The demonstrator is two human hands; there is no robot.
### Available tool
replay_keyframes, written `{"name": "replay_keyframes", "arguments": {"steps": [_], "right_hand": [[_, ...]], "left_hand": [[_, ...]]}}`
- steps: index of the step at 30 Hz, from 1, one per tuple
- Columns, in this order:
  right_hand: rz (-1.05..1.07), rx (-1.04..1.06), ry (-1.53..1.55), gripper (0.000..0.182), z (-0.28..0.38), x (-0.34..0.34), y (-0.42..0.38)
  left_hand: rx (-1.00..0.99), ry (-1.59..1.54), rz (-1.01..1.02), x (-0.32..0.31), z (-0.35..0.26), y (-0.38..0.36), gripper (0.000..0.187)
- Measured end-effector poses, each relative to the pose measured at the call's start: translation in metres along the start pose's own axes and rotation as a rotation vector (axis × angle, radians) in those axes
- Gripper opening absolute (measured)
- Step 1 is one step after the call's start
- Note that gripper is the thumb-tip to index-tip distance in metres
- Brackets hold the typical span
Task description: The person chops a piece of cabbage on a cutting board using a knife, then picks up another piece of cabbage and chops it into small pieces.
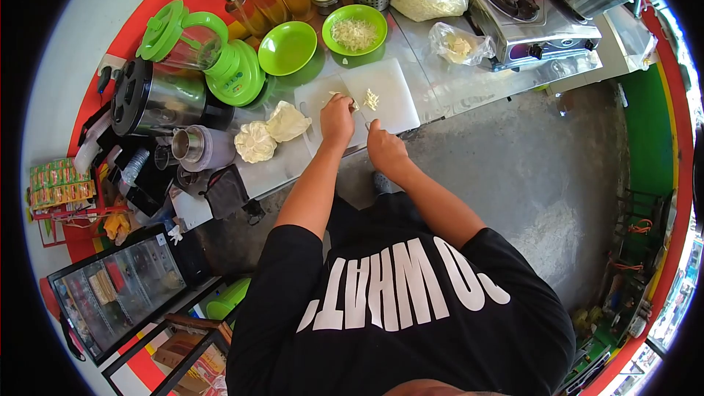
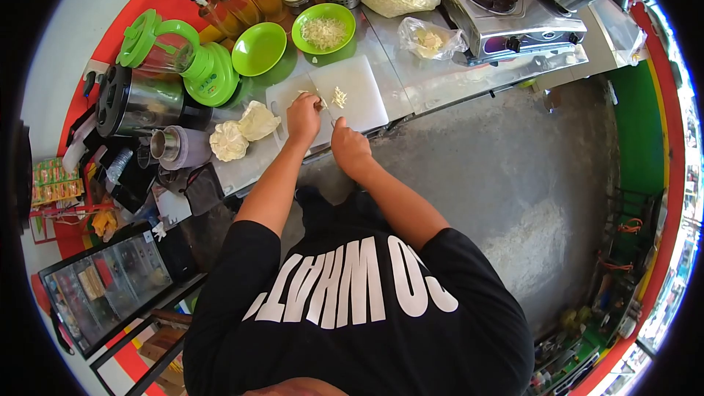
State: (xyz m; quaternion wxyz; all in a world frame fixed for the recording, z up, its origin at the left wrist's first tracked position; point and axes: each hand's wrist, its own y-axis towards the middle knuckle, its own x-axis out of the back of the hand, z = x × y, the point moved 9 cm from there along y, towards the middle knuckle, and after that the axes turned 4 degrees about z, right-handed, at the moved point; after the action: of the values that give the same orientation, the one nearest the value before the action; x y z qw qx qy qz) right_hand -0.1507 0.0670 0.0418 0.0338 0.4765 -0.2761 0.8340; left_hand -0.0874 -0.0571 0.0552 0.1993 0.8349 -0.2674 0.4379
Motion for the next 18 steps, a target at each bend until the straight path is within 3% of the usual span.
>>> {"name": "replay_keyframes", "arguments": {"steps": [9, 18], "right_hand": [[0.019, -0.005, 0.11, 0.021, -0.001, -0.005, 0.002], [0.031, -0.014, 0.108, 0.025, 0.001, -0.016, 0.002]], "left_hand": [[-0.037, -0.036, -0.107, 0.006, -0.001, -0.005, 0.01], [-0.006, 0.027, -0.035, 0.004, 0.0, -0.002, 0.007]]}}
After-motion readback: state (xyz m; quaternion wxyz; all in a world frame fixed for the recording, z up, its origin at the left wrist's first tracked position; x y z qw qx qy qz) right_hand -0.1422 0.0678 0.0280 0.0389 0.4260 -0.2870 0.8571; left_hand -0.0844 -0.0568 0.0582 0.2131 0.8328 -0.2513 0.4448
